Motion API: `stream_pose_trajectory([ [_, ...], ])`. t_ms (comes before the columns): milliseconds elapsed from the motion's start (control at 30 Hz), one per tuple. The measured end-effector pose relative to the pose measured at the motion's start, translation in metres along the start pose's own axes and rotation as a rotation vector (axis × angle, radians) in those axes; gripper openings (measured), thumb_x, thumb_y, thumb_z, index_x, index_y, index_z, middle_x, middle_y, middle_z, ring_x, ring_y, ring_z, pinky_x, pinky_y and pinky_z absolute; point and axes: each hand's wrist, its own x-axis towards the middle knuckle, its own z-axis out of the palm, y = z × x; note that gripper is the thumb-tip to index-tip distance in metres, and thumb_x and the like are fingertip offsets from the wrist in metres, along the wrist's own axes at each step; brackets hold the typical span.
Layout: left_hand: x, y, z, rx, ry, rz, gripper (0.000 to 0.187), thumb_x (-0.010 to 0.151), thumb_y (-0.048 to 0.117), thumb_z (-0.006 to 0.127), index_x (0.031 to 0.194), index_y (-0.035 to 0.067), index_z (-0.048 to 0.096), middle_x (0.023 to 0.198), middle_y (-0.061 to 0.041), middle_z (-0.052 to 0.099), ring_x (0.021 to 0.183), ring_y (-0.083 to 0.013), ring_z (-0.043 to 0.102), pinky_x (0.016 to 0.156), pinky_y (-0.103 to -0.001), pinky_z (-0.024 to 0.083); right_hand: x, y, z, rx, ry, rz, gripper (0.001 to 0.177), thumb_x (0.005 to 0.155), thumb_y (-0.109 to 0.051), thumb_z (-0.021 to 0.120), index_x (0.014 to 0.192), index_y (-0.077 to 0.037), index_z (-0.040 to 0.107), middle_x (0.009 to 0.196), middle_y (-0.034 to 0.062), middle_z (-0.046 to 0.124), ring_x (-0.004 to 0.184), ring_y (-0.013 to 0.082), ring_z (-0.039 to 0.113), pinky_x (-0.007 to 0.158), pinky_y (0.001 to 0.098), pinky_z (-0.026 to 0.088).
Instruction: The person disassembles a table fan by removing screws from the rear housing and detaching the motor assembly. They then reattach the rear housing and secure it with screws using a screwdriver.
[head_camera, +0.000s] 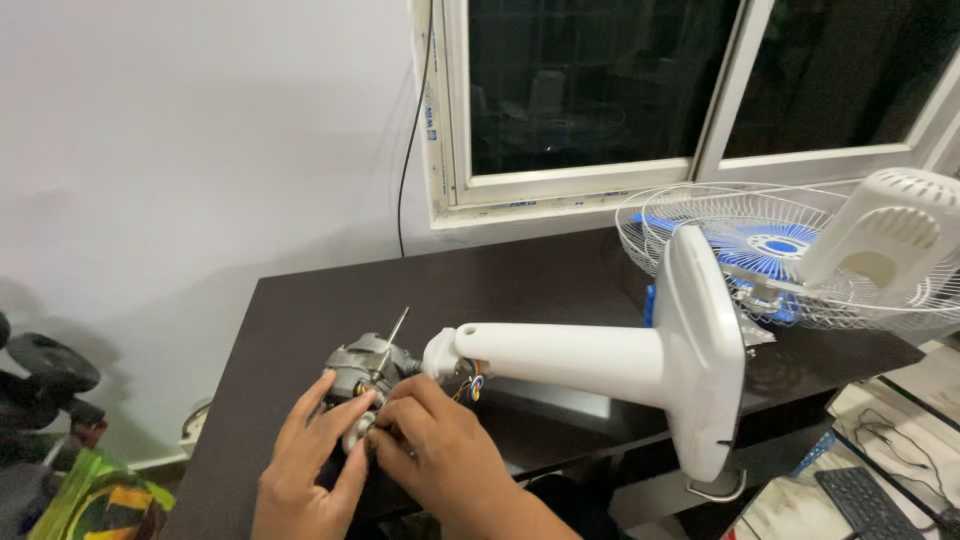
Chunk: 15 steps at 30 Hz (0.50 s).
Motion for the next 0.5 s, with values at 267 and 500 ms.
stream_pose_trajectory([
  [267, -0.001, -0.022, 0.009, 0.02, 0.078, 0.127, 0.041, 0.078, 0.007, 0.074, 0.119, 0.012, 0.074, 0.118, -0.007, 0.076, 0.139, -0.0318, 0.054, 0.108, -0.046, 0.049, 0.005, 0.012, -0.001, -0.473, -0.041, -0.489, 0.023, 0.088, -0.004, 0.076, 0.103, 0.002, 0.059, 0.104, 0.0099, 0.061, 0.099, 0.0256, 0.071, 0.079, 0.0335, 0.06],
  [500, 0.001, -0.017, 0.005, 0.047, 0.021, 0.088, 0.041, 0.08, 0.007, 0.073, 0.121, 0.014, 0.072, 0.122, -0.007, 0.076, 0.142, -0.0313, 0.05, 0.112, -0.047, 0.045, -0.002, 0.003, -0.006, -0.091, -0.032, -0.348, 0.019, 0.091, -0.003, 0.073, 0.104, 0.002, 0.06, 0.116, 0.0153, 0.066, 0.102, 0.0282, 0.071, 0.083, 0.0351, 0.061],
])
